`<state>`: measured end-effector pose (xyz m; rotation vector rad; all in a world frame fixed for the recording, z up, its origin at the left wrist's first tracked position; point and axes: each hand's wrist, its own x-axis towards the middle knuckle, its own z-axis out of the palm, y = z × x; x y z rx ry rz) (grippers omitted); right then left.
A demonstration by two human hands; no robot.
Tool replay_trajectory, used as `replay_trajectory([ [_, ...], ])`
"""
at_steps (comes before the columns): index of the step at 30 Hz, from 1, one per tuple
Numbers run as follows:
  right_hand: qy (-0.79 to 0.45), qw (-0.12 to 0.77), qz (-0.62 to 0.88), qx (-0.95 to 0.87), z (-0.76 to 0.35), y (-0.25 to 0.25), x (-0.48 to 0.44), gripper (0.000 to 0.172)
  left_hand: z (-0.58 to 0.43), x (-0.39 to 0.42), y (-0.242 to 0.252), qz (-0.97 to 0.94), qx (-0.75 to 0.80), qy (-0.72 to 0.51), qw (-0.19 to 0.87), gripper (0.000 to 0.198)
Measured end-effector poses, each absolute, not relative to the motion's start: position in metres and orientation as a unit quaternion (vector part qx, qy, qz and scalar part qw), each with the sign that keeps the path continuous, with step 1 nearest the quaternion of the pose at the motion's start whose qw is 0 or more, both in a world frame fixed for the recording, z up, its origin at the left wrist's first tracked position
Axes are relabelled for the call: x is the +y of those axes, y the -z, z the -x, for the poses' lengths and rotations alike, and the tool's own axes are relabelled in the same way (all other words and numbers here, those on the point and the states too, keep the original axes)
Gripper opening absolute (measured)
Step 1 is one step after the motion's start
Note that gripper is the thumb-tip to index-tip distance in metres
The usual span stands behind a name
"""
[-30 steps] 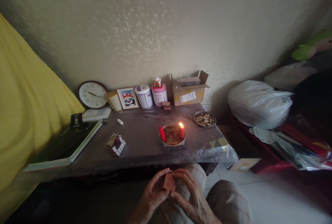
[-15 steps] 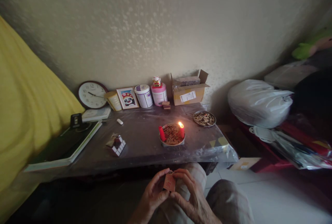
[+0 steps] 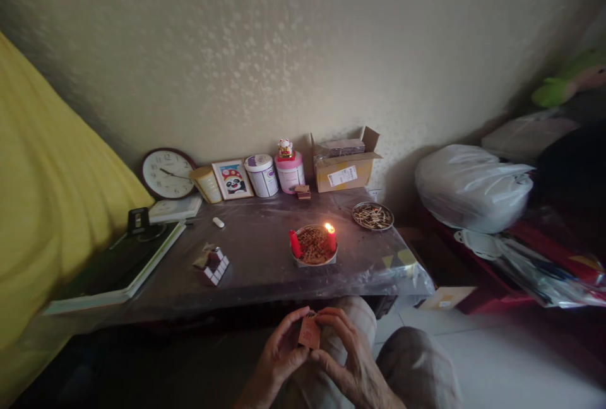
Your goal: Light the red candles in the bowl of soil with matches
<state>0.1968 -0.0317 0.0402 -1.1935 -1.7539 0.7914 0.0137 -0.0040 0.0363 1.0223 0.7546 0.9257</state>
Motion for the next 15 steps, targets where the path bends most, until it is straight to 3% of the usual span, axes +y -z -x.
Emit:
replay_trajectory([
  [15, -0.310, 0.426, 0.475, -0.704, -0.1977, -0.0398, -0.0316, 0.034, -0.0122, -0.0028, -0.0337, -0.466, 0.335, -0.405, 0.712, 0.046],
])
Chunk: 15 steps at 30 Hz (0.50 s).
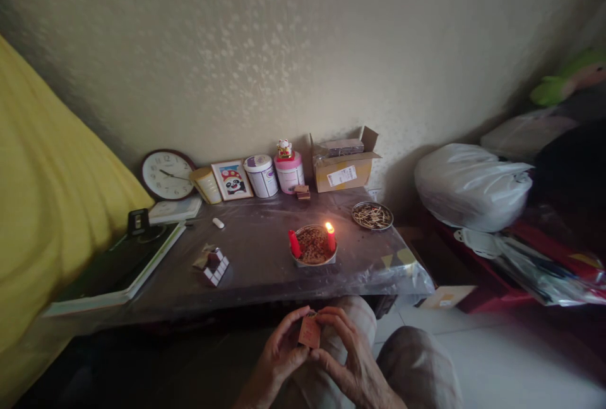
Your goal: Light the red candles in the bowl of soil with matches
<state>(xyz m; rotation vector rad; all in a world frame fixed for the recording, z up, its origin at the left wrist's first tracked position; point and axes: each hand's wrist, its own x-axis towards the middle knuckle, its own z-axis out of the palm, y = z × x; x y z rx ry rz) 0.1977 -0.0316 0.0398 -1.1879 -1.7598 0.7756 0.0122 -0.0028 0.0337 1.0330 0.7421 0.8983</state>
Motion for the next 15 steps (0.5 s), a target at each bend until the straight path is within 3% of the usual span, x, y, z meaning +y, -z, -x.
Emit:
replay_trajectory([
  [15, -0.310, 0.439, 0.469, -0.701, -0.1989, -0.0356, -0.0320, 0.034, -0.0137, -0.0031, -0.0373, -0.479, 0.350, -0.407, 0.695, 0.046],
])
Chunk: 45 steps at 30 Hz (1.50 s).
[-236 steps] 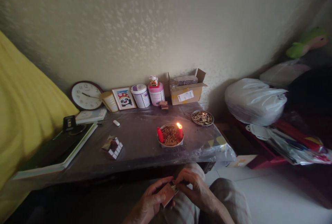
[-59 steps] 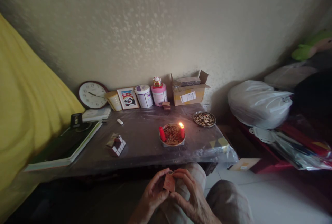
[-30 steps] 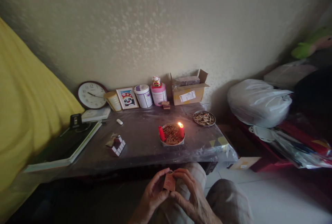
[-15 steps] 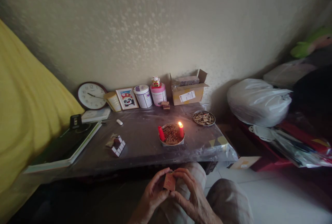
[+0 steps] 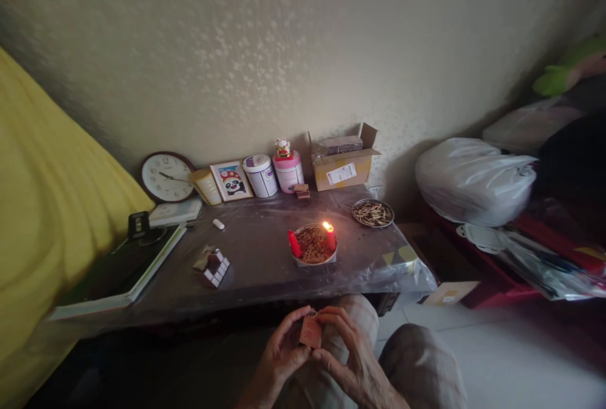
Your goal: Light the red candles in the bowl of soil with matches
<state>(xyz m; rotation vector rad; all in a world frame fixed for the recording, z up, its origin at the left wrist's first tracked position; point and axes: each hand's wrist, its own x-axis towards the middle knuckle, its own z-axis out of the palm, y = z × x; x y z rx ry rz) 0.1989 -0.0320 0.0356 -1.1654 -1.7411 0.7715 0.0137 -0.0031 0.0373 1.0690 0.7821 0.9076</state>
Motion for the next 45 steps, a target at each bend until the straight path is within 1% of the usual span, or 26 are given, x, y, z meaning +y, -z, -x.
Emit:
replay_trajectory([
  [10, -0.325, 0.445, 0.468, -0.691, -0.199, -0.037, -0.033, 0.034, -0.013, -0.005, -0.036, -0.482, 0.349, -0.399, 0.698, 0.046],
  [15, -0.331, 0.449, 0.470, -0.683, -0.200, -0.036, -0.034, 0.036, -0.014, -0.006, -0.036, -0.485, 0.355, -0.398, 0.694, 0.046],
  [21, -0.345, 0.444, 0.476, -0.676, -0.204, -0.031, -0.036, 0.034, -0.019, -0.006, -0.035, -0.491, 0.364, -0.392, 0.687, 0.045],
  [27, -0.337, 0.450, 0.480, -0.673, -0.208, -0.023, -0.038, 0.036, -0.025, -0.007, -0.038, -0.483, 0.388, -0.387, 0.683, 0.047],
  [45, -0.333, 0.448, 0.484, -0.673, -0.213, -0.028, -0.035, 0.035, -0.030, -0.004, -0.035, -0.477, 0.378, -0.392, 0.690, 0.047],
])
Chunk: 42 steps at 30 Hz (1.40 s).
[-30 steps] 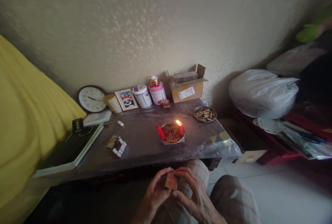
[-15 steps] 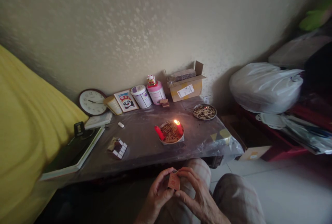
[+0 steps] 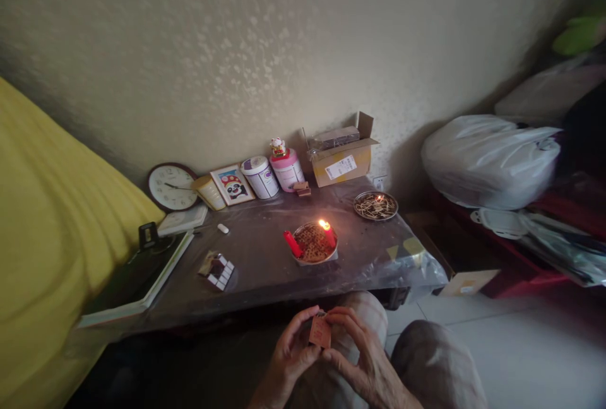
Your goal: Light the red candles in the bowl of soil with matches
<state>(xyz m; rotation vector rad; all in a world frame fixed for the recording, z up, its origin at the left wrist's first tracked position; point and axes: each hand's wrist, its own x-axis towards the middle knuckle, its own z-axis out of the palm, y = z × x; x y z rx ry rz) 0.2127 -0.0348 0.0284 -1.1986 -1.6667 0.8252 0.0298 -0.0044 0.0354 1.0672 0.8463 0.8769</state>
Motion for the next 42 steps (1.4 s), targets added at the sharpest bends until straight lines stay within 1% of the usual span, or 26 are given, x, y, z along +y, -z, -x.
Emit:
replay_trajectory([
  [18, -0.335, 0.433, 0.472, -0.691, -0.207, -0.028, -0.027, 0.033, -0.022, 0.001, -0.031, -0.468, 0.361, -0.406, 0.697, 0.042],
  [29, -0.341, 0.414, 0.468, -0.702, -0.193, -0.035, -0.020, 0.032, -0.012, 0.002, -0.029, -0.427, 0.362, -0.438, 0.703, 0.045],
  [42, -0.335, 0.407, 0.474, -0.705, -0.188, -0.035, -0.019, 0.035, -0.004, 0.001, -0.025, -0.442, 0.354, -0.430, 0.703, 0.044],
])
